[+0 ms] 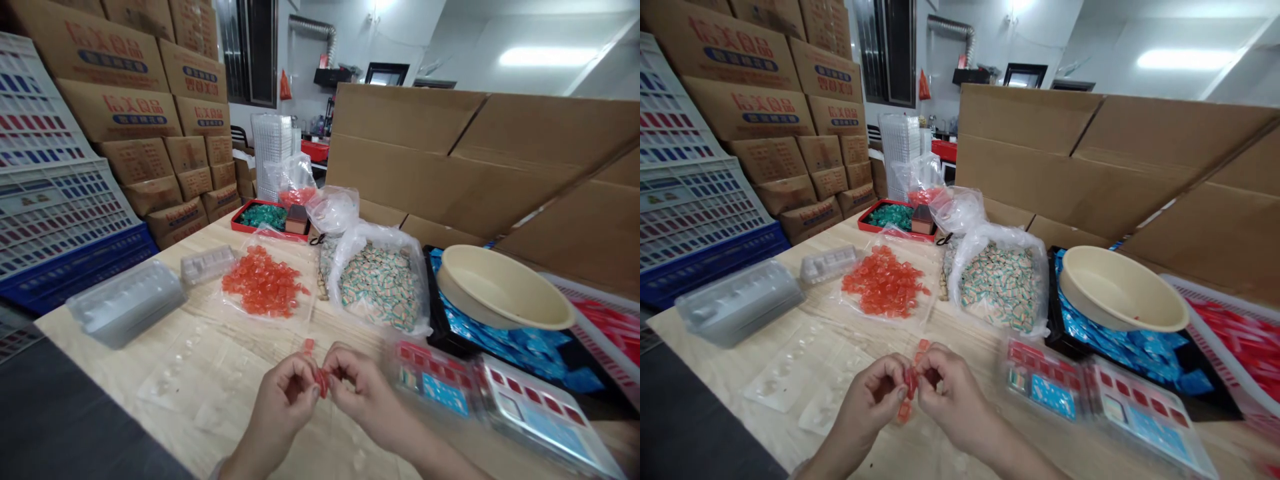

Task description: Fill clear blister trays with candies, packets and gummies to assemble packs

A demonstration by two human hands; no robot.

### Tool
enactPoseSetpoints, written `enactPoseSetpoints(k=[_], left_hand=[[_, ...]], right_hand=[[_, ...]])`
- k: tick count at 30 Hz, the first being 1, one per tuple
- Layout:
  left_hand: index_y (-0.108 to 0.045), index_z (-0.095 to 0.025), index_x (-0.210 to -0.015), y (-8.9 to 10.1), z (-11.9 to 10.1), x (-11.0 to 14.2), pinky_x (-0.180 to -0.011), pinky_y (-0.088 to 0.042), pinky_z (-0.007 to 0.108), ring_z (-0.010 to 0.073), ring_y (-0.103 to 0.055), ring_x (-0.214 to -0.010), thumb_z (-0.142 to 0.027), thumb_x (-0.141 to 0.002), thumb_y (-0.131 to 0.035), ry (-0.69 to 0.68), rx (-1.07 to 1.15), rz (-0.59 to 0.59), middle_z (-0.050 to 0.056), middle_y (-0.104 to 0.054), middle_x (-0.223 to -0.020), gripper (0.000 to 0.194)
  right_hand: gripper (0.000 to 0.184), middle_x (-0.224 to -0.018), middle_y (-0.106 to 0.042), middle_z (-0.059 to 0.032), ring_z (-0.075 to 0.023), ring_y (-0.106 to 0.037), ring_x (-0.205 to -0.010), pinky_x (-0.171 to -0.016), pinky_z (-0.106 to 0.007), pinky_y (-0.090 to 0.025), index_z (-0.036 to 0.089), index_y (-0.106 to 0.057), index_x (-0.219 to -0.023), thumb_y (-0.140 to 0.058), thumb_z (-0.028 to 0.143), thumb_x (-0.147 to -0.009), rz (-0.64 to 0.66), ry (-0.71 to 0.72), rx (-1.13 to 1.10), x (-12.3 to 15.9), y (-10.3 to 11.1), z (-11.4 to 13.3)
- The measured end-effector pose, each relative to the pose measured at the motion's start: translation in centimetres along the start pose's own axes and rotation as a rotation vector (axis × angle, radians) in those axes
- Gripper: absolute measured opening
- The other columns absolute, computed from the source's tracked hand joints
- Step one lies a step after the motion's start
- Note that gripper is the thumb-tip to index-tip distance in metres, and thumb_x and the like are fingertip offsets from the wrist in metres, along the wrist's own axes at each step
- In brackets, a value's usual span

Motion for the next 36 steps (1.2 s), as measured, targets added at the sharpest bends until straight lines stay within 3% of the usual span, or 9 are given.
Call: enactPoseSetpoints(k=[4, 8, 11, 14, 20, 27, 31, 34, 36], left_hand=[[-0.047, -0.015, -0.056, -0.4, 2.2, 1.0, -0.049, -0.032, 0.018, 0.0063, -0.041, -0.051, -0.024, -0.061, -0.066, 0.154, 0.320, -0.096, -0.002, -0.050, -0.059, 0.022], [-0.046, -0.014, -0.054, -0.9, 3.8, 1.8, -0.040, -0.025, 0.015, 0.0017, -0.033, -0.042, -0.027, -0.056, -0.072, 0.331, 0.703, -0.144, -0.006, -0.046, -0.053, 0.029], [-0.055, -0.013, -0.065, -1.2, 4.7, 2.5, -0.043, -0.029, 0.013, 0.0018, -0.039, -0.047, -0.023, -0.056, -0.073, 0.500, 0.791, -0.204, -0.004, -0.049, -0.059, 0.023], [-0.058, -0.012, -0.071, -1.7, 5.0, 3.1, -0.047, -0.034, 0.014, 0.0037, -0.046, -0.053, -0.022, -0.059, -0.072, 0.622, 0.743, -0.154, -0.001, -0.052, -0.064, 0.021], [-0.060, -0.012, -0.071, -2.0, 4.9, 3.6, -0.049, -0.035, 0.016, 0.0051, -0.047, -0.055, -0.022, -0.061, -0.071, 0.609, 0.694, -0.161, -0.001, -0.053, -0.064, 0.018], [-0.057, -0.011, -0.069, -2.4, 5.5, 4.3, -0.041, -0.026, 0.014, 0.0018, -0.038, -0.048, -0.024, -0.056, -0.074, 0.561, 0.751, -0.236, -0.001, -0.051, -0.065, 0.025], [-0.051, -0.012, -0.062, -2.6, 6.9, 5.5, -0.039, -0.021, 0.014, 0.0012, -0.032, -0.043, -0.029, -0.057, -0.073, 0.637, 0.644, -0.183, -0.005, -0.046, -0.055, 0.029], [-0.047, -0.014, -0.060, -2.9, 8.7, 6.6, -0.041, -0.023, 0.015, 0.0028, -0.035, -0.043, -0.033, -0.057, -0.073, 0.695, 0.489, -0.168, -0.005, -0.045, -0.049, 0.032], [-0.050, -0.014, -0.065, -3.5, 9.6, 7.2, -0.043, -0.026, 0.016, 0.0038, -0.038, -0.044, -0.032, -0.055, -0.074, 0.736, 0.453, -0.160, -0.005, -0.048, -0.050, 0.032]], right_hand=[[0.008, -0.060, -0.044, 0.0018, -0.0100, -0.042, -0.057, -0.052, -0.021, -0.032, 0.017, -0.048, -0.058, -0.048, 0.012, -0.065, -0.144, 0.012, 0.016, 0.6, -0.4, -0.7], [0.014, -0.055, -0.045, 0.0022, -0.0101, -0.041, -0.052, -0.051, -0.022, -0.032, 0.017, -0.048, -0.059, -0.052, 0.028, -0.066, -0.195, -0.184, -0.264, 1.2, -1.2, -3.1], [0.020, -0.051, -0.045, 0.0035, -0.0084, -0.039, -0.047, -0.049, -0.022, -0.032, 0.016, -0.048, -0.061, -0.055, 0.035, -0.065, -0.197, -0.311, -0.445, 1.6, -1.8, -4.6], [0.018, -0.050, -0.047, 0.0032, -0.0084, -0.041, -0.047, -0.049, -0.022, -0.032, 0.016, -0.048, -0.059, -0.056, 0.032, -0.064, -0.208, -0.318, -0.448, 1.9, -1.7, -5.2], [0.011, -0.051, -0.048, 0.0037, -0.0089, -0.043, -0.049, -0.049, -0.021, -0.033, 0.017, -0.048, -0.057, -0.054, 0.024, -0.063, -0.296, -0.261, -0.305, 2.8, -1.2, -5.2], [0.018, -0.044, -0.042, 0.0058, -0.0068, -0.038, -0.041, -0.049, -0.022, -0.035, 0.016, -0.048, -0.061, -0.057, 0.032, -0.062, -0.236, -0.422, -0.668, 4.9, -3.2, -7.0], [0.012, -0.066, -0.052, -0.0010, -0.0112, -0.048, -0.058, -0.057, -0.025, -0.041, 0.016, -0.054, -0.078, -0.051, 0.027, -0.072, -0.266, -0.201, -0.340, 7.2, -2.5, -6.8], [0.027, -0.090, -0.052, -0.0063, -0.0156, -0.051, -0.083, -0.074, -0.029, -0.043, 0.020, -0.053, -0.102, -0.047, 0.016, -0.076, -0.178, 0.082, 0.063, 9.5, -2.4, -6.2], [0.030, -0.093, -0.052, -0.0075, -0.0165, -0.051, -0.087, -0.076, -0.030, -0.044, 0.021, -0.052, -0.104, -0.044, 0.011, -0.077, -0.116, 0.147, 0.251, 10.9, -2.5, -6.5]])
Point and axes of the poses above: each hand's wrist, its own x-axis away from the middle knuckle, its own y-axis out of the back of the hand, z = x × y, the point moved 5 cm from there along -x, towards the middle knuckle
